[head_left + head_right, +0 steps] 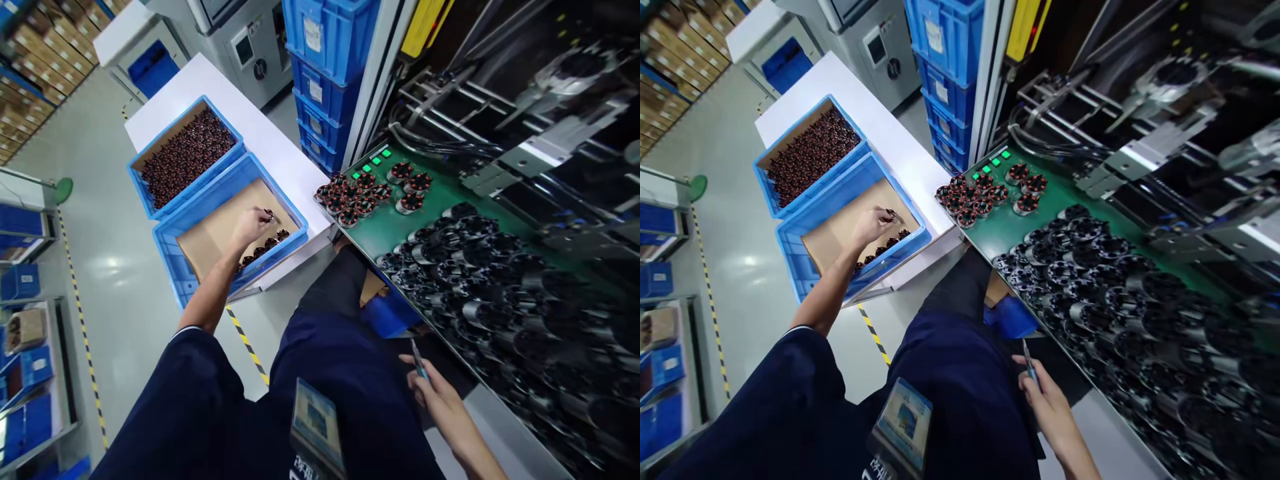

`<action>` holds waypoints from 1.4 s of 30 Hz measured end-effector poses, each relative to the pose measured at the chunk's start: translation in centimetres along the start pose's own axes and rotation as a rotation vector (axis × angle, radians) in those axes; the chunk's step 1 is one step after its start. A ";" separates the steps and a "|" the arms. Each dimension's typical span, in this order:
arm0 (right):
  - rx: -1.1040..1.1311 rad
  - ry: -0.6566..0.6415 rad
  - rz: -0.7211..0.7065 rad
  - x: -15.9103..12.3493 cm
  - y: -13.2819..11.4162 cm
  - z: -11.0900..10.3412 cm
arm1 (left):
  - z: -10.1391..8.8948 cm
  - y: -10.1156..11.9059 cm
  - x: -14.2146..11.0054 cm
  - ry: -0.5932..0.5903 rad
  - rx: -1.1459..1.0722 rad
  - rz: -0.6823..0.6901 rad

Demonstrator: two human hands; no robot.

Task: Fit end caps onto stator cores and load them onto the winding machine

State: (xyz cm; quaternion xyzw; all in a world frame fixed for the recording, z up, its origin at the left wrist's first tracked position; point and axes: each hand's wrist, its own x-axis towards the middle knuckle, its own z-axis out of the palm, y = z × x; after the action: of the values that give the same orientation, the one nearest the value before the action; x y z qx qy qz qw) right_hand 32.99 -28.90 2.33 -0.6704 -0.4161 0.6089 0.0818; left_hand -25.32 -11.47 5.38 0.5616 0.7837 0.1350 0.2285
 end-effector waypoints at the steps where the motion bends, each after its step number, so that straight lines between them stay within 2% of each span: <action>1: -0.029 -0.002 -0.027 0.2 -0.2 0.0 | 0.8 -0.1 0.3 -0.044 0.018 0.012; 5: -0.068 0.019 -0.083 0.5 -0.8 0.4 | 2.8 0.1 0.8 -0.153 0.046 0.069; 8: -0.085 0.031 -0.084 0.3 -0.9 0.9 | 2.2 0.7 0.5 -0.177 0.054 0.109; 11: -0.137 0.042 -0.094 -0.2 -1.0 1.1 | 0.3 2.1 -0.5 -0.102 0.087 0.125; 14: -0.169 0.047 -0.117 -0.9 -1.3 1.1 | -0.7 5.4 -1.4 0.042 0.089 0.193; 17: -0.159 0.051 -0.134 -1.2 -1.9 1.4 | 1.4 10.3 -1.2 0.066 0.069 0.400; 19: -0.144 0.043 -0.155 -1.4 -2.5 1.6 | 4.1 13.6 -0.4 0.032 0.119 0.532; 21: -0.121 0.025 -0.187 -1.8 -3.1 1.8 | 6.7 16.0 0.9 -0.001 0.186 0.568; 23: -0.085 0.017 -0.220 -2.5 -3.6 1.9 | 8.3 17.0 2.3 -0.034 0.205 0.545; 25: -0.038 0.029 -0.243 -3.2 -3.7 2.0 | 9.0 16.8 3.6 -0.039 0.143 0.575; 28: 0.051 0.074 -0.262 -4.0 -3.3 2.1 | 9.0 16.1 5.1 0.058 -0.158 0.736; 30: 0.126 0.117 -0.286 -4.1 -3.0 2.1 | 9.1 16.6 4.7 0.113 -0.275 0.768; 32: 0.206 0.170 -0.336 -4.2 -2.9 2.2 | 9.3 18.2 2.4 0.086 -0.435 0.718; 35: 0.333 0.273 -0.434 -4.7 -3.7 2.4 | 9.5 22.5 -4.4 -0.078 -0.696 0.651; 37: 0.422 0.368 -0.488 -5.4 -4.8 2.6 | 9.7 25.9 -9.6 -0.154 -0.675 0.781; 39: 0.505 0.470 -0.533 -6.5 -6.2 2.5 | 9.9 29.1 -13.9 -0.150 -0.604 0.963; 42: 0.590 0.626 -0.634 -8.1 -8.3 1.6 | 10.3 32.3 -17.7 -0.157 -0.616 1.069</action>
State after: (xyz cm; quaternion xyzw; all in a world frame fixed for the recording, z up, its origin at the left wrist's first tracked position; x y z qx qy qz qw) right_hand 28.47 -29.51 13.15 -0.6100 -0.3649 0.4165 0.5668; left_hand 11.03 -17.89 15.32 0.7929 0.2997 0.4090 0.3379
